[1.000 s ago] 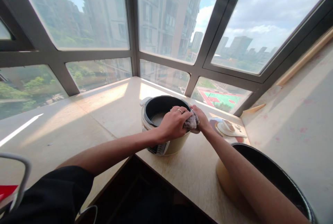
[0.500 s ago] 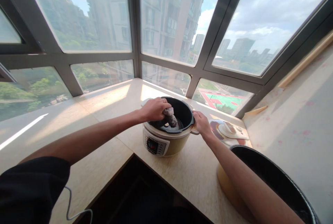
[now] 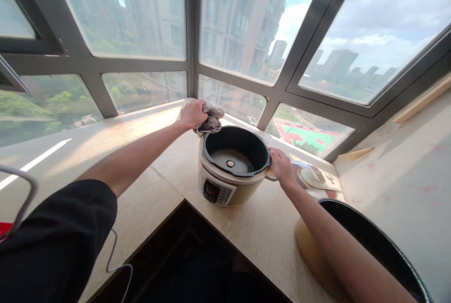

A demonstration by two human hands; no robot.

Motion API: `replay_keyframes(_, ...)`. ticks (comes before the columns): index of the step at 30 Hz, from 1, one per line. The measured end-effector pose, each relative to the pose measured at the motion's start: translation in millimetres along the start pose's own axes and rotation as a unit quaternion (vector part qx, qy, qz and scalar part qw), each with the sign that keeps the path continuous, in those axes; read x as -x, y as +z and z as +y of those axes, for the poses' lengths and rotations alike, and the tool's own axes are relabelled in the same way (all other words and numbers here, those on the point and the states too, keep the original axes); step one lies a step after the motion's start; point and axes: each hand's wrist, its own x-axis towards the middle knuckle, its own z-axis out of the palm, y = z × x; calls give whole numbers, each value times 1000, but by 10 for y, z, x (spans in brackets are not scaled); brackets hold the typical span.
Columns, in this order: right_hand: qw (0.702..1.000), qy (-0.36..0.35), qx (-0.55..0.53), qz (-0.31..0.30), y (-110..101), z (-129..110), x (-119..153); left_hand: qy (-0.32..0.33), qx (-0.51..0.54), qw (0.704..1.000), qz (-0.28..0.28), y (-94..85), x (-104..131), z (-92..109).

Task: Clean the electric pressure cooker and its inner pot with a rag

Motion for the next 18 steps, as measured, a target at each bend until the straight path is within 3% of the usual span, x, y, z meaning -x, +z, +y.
replay_keyframes(4,1000,-3,-1,-2,-4,-1,9,-41,35,998,13,143,182,25)
replay_keyframes(11,1000,-2,-24,1,0,38,5,-135,87,977,138,110,796,213)
replay_keyframes(18,999,2,-33,4,13,52,0,-100,81,977,171,-100,1524,474)
